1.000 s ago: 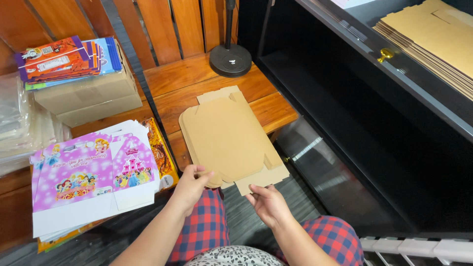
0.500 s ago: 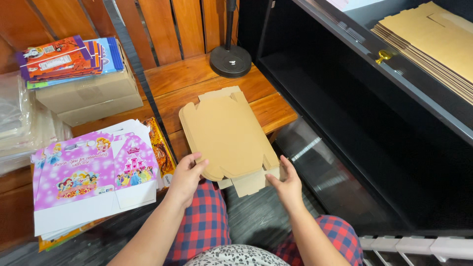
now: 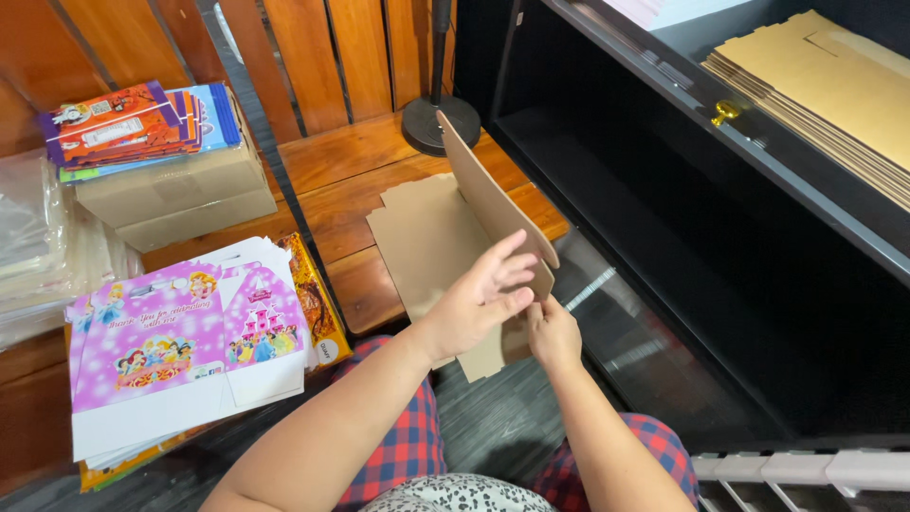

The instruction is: The person sits on the floor and repeatedly picks up flat cardboard pieces, folds them along pre-cut lines, and stacks them on a black shelf. The person handles the cardboard by hand without using any tools.

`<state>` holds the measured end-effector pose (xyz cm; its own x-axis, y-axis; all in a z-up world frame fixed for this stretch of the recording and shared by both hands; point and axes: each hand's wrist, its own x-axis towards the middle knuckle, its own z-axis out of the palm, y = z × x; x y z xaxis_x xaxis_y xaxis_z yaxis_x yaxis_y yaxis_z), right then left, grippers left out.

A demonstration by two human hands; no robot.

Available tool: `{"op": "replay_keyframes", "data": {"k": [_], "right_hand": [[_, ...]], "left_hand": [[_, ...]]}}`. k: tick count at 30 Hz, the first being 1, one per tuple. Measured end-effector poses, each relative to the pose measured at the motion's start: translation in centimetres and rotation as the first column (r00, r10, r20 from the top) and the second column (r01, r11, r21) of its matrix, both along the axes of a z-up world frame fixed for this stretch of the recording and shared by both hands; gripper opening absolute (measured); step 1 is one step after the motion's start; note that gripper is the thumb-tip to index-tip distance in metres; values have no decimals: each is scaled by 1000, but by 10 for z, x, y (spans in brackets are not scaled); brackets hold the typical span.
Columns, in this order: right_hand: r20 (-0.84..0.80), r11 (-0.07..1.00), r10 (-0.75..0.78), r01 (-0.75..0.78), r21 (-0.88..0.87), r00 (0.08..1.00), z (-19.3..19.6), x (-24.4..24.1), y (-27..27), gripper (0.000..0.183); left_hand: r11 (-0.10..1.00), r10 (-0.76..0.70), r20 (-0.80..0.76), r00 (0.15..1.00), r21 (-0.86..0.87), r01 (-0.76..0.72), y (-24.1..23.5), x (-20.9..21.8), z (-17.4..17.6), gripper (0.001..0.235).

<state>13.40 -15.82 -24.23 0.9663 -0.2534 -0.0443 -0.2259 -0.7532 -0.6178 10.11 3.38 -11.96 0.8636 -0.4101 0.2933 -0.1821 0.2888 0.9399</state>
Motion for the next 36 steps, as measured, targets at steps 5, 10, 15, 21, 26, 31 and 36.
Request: {"op": "replay_keyframes", "data": {"k": [5, 10, 15, 21, 26, 31, 36], "right_hand": [[-1, 998, 25, -25, 53, 1000, 23, -5, 8, 39], [25, 473, 558, -293, -831, 829, -30, 44, -16, 16], [11, 921, -111, 99, 378, 994, 18, 12, 12, 57], [-170, 581, -226, 273, 767, 959, 21, 20, 16, 66], [-284, 317, -183, 330, 889, 941, 26, 15, 30, 74], [-348, 31, -88, 351, 936, 934, 3, 20, 32, 62], [-433, -126, -3, 429, 895, 902, -30, 35, 28, 48]], "left_hand": [[987, -40, 127, 991, 160, 19, -16, 20, -11, 87], [954, 201, 321, 926, 150, -259, -51, 48, -25, 86], [953, 132, 280, 951, 229, -199, -47, 42, -31, 69], [571, 457, 228, 860, 666, -480, 39, 32, -55, 53], [198, 601, 143, 786, 926, -321, 99, 17, -96, 65], [212, 670, 79, 738, 932, -292, 111, 3, -88, 72], [343, 690, -62, 721, 906, -250, 112, 2, -69, 77]]}}
